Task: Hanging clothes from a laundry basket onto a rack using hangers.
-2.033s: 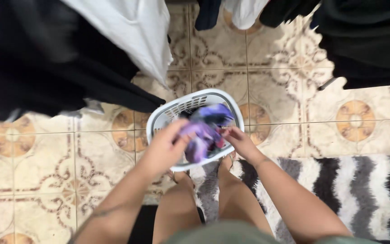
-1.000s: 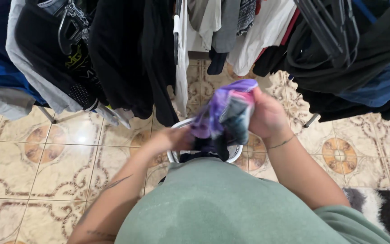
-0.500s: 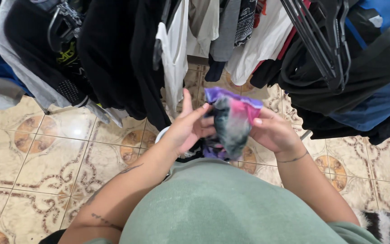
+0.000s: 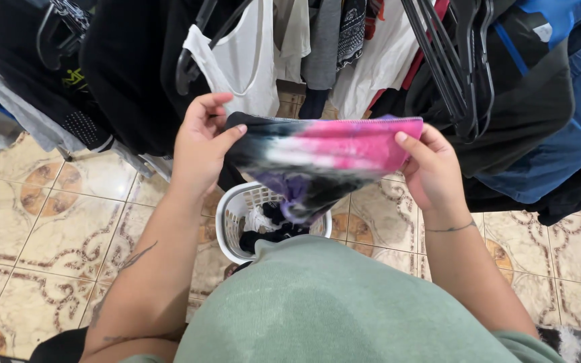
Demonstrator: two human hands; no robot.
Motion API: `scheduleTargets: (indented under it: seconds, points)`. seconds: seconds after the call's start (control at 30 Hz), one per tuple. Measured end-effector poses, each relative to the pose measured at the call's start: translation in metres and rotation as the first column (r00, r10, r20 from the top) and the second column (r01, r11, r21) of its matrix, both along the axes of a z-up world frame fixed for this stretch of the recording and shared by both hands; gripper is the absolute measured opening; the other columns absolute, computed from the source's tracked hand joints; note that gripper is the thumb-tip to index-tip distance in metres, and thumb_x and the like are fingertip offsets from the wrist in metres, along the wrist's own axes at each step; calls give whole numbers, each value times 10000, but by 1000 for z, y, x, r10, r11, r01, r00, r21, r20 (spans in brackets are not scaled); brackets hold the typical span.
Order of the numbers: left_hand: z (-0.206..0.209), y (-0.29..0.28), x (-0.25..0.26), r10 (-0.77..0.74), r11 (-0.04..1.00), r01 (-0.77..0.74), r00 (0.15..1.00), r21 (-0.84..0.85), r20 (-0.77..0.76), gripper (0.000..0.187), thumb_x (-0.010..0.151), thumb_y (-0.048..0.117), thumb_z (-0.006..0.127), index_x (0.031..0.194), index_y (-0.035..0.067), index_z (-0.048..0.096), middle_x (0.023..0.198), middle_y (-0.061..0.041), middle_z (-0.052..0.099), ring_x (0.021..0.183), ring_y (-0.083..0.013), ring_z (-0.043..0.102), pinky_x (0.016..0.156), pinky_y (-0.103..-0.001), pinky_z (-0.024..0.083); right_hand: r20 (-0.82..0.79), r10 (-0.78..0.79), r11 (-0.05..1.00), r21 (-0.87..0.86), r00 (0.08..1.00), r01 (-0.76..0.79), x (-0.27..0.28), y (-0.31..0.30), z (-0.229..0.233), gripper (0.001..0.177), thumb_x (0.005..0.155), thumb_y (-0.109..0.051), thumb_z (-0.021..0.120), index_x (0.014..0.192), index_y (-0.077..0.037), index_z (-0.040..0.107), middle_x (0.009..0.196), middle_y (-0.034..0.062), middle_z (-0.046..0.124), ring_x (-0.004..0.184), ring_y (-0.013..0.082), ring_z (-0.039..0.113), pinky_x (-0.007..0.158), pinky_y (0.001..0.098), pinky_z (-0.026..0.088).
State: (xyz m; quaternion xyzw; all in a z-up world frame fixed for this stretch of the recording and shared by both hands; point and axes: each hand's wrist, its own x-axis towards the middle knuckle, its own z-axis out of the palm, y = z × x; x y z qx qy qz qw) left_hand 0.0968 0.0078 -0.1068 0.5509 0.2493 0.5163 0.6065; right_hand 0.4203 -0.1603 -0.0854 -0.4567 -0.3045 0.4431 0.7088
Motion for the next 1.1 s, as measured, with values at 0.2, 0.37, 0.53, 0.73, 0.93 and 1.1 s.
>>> scheduleTargets:
  seconds: [0.2,0.37,0.53,0.73,0.93,1.1]
  points:
    - [-35,6,7,219,976,-141,675,168,-705,175,977,159,728,1103,66,653,928,-53,685,793,-126,612,732,-279,508,205,68,989,114,976,-93,24,8,12,209,1062,-34,634,1256,26,680,1157,84,738,1050,168,695,937,361,591]
    - [-59,11,15,133,991,-126,828,51,-544,149,1086,203,653,1174,102,590,967,-46,668,871,-129,597,789,-280,500,459,10,990,119,888,-72,23,21,37,342,992,7,658,1330,13,606,1185,53,697,1059,119,682,920,294,586]
    - [35,-26,11,-51,939,96,988,-330,143,227,1011,104,605,1187,190,491,1050,-5,614,939,-165,651,708,-390,581,619,105,994,-65,779,-83,51,27,51,722,887,21,649,1527,-98,336,1090,-26,710,983,23,678,868,156,554]
    - [32,-32,-16,-91,996,87,983,33,158,389,1070,-94,622,1389,99,511,1344,-55,587,1159,-141,632,1043,-324,571,738,180,983,-152,650,-99,109,37,32,111,975,-48,753,1058,19,726,911,-6,757,805,25,690,726,181,555]
    - [92,-68,4,-47,998,47,999,-46,0,607,969,-151,442,1532,57,531,1379,-172,594,1071,-162,692,915,-327,629,914,-54,988,-10,402,156,105,61,12,253,988,-173,870,946,16,707,814,39,678,707,62,569,637,217,465]
    - [106,-77,38,-76,936,100,994,338,-84,613,893,-188,522,1453,61,522,1290,25,474,1231,-139,628,945,-264,586,846,-532,847,532,40,4,78,80,7,353,938,-13,795,1244,38,627,1059,106,581,938,220,576,834,319,513]
